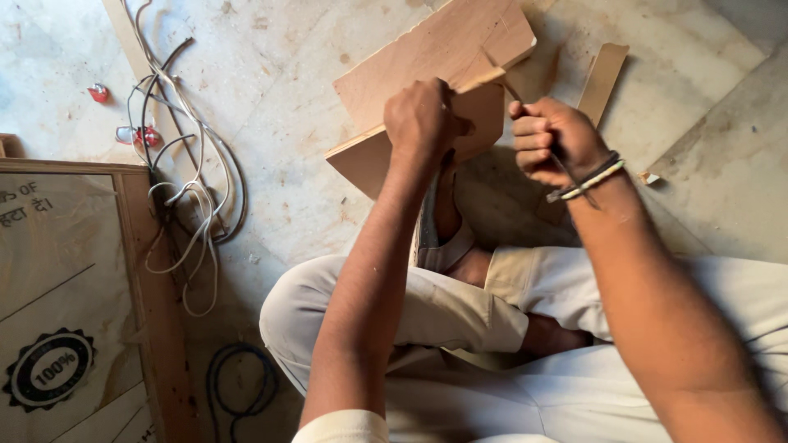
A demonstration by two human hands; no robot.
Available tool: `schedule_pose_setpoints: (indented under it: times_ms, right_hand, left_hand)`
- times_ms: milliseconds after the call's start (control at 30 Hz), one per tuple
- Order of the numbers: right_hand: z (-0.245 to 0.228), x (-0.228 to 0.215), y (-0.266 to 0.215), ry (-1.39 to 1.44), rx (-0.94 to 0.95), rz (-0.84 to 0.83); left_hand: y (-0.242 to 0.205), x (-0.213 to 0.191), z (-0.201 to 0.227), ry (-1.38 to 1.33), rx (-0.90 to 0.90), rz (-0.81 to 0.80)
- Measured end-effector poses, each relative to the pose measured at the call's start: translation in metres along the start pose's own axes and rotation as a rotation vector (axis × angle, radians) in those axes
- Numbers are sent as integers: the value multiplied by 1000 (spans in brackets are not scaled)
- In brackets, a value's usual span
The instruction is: The person sits on the floor and uses a hand saw to smooth the edges of a rectangular wooden piece. They hold the wood with one hand and repeatedly scrape the saw along the edges to remove roughness.
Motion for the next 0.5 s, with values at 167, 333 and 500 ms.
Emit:
schedule_pose_setpoints:
  times_ms: [167, 333, 500]
  right_hand:
    - [0, -9, -10, -174, -42, 46]
    - [19, 9, -19, -217, -112, 156]
    - [34, 8, -38, -231, -172, 119]
  left_hand:
    - [-17, 2, 11, 44, 159, 110]
    - [-19, 1, 11, -2, 118, 99]
    - [-12, 4, 1, -36, 121, 75]
Point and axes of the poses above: each hand's wrist, its own y-axis towards the middle knuckle, its own x-axis out of the palm, z = x × y, the point moved 1 cm from there along y, towards the middle knuckle, and after that the axes turned 4 degrees about -x, right-handed, at the moved point
